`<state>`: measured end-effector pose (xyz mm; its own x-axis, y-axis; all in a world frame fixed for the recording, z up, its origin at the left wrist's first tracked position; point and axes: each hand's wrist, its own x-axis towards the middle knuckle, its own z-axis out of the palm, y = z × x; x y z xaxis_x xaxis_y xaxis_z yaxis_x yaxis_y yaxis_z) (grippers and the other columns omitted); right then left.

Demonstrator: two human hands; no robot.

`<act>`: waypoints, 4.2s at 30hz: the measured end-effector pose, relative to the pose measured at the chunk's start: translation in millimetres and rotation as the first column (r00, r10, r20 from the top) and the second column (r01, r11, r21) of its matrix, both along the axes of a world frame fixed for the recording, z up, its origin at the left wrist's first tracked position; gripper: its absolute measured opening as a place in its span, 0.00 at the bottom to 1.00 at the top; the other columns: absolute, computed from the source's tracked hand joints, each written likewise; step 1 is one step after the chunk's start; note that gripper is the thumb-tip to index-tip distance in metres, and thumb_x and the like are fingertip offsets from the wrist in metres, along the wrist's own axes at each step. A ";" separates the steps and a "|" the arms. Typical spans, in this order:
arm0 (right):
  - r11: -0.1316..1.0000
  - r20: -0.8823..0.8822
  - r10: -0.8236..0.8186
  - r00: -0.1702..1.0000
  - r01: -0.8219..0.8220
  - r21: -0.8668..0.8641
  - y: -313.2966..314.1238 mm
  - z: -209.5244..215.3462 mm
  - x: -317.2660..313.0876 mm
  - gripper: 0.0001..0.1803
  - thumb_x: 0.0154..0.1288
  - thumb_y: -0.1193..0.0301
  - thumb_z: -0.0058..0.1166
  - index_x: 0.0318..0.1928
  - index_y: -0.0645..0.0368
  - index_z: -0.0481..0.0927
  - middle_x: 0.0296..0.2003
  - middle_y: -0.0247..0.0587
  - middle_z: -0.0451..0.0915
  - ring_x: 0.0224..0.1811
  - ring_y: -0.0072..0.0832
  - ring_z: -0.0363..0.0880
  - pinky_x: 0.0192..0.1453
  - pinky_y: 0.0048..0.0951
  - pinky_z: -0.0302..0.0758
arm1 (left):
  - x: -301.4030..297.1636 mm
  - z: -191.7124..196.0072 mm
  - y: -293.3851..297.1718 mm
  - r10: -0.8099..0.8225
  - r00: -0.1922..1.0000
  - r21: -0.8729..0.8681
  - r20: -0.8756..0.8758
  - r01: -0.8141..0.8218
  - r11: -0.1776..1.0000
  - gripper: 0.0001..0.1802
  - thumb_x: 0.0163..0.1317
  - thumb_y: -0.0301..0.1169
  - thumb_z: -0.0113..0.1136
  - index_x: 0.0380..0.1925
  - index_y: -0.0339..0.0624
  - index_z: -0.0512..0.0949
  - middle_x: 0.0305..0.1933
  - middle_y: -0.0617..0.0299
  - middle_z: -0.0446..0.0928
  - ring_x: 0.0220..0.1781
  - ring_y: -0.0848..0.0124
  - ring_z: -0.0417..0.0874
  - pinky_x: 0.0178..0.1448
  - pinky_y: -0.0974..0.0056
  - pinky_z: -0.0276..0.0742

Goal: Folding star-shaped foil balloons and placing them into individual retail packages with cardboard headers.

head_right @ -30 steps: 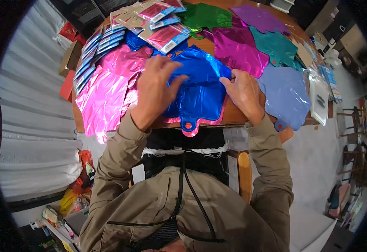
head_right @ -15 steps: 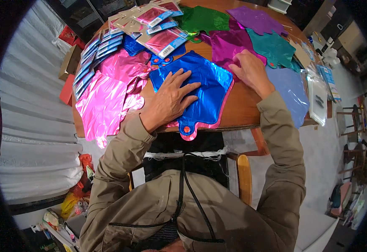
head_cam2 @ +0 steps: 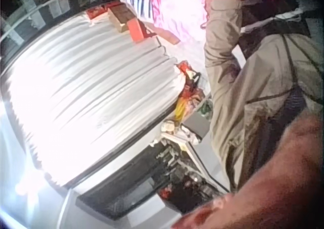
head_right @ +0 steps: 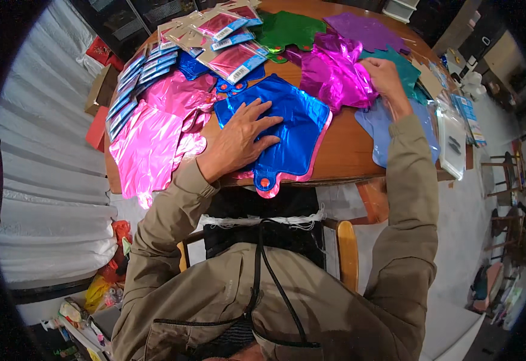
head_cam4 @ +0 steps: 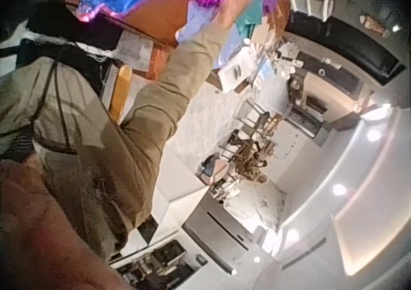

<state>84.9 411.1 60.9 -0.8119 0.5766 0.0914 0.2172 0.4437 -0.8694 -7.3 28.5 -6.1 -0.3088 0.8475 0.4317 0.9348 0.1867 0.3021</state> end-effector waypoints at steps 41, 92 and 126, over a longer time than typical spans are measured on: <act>0.997 -0.591 0.076 0.803 -0.077 0.024 31.8 110.1 50.5 0.12 0.80 0.71 0.59 0.57 0.57 0.89 0.41 0.36 0.88 0.32 0.21 0.80 0.34 0.23 0.73 | -49.1 33.8 169.8 -0.231 0.595 0.235 0.770 0.072 0.969 0.30 0.79 0.58 0.56 0.60 0.44 0.84 0.58 0.51 0.84 0.62 0.50 0.83 0.67 0.50 0.79; 0.881 0.311 -0.069 0.948 -0.089 0.465 -167.2 -27.1 61.4 0.30 0.63 0.47 0.72 0.26 0.64 0.81 0.20 0.42 0.79 0.22 0.39 0.73 0.32 0.44 0.71 | -27.3 35.0 -21.6 0.633 0.771 -0.038 -0.069 -0.636 0.770 0.19 0.60 0.35 0.74 0.50 0.39 0.85 0.50 0.46 0.87 0.40 0.50 0.87 0.42 0.46 0.81; 0.555 -0.004 0.338 0.941 -0.196 0.809 -9.2 -43.4 -244.4 0.13 0.61 0.66 0.58 0.29 0.65 0.87 0.29 0.52 0.87 0.31 0.60 0.82 0.41 0.53 0.79 | -13.4 -5.8 36.6 -0.020 1.000 -0.020 -0.006 0.020 1.000 0.24 0.77 0.40 0.60 0.68 0.44 0.80 0.79 0.41 0.69 0.83 0.36 0.64 0.85 0.29 0.54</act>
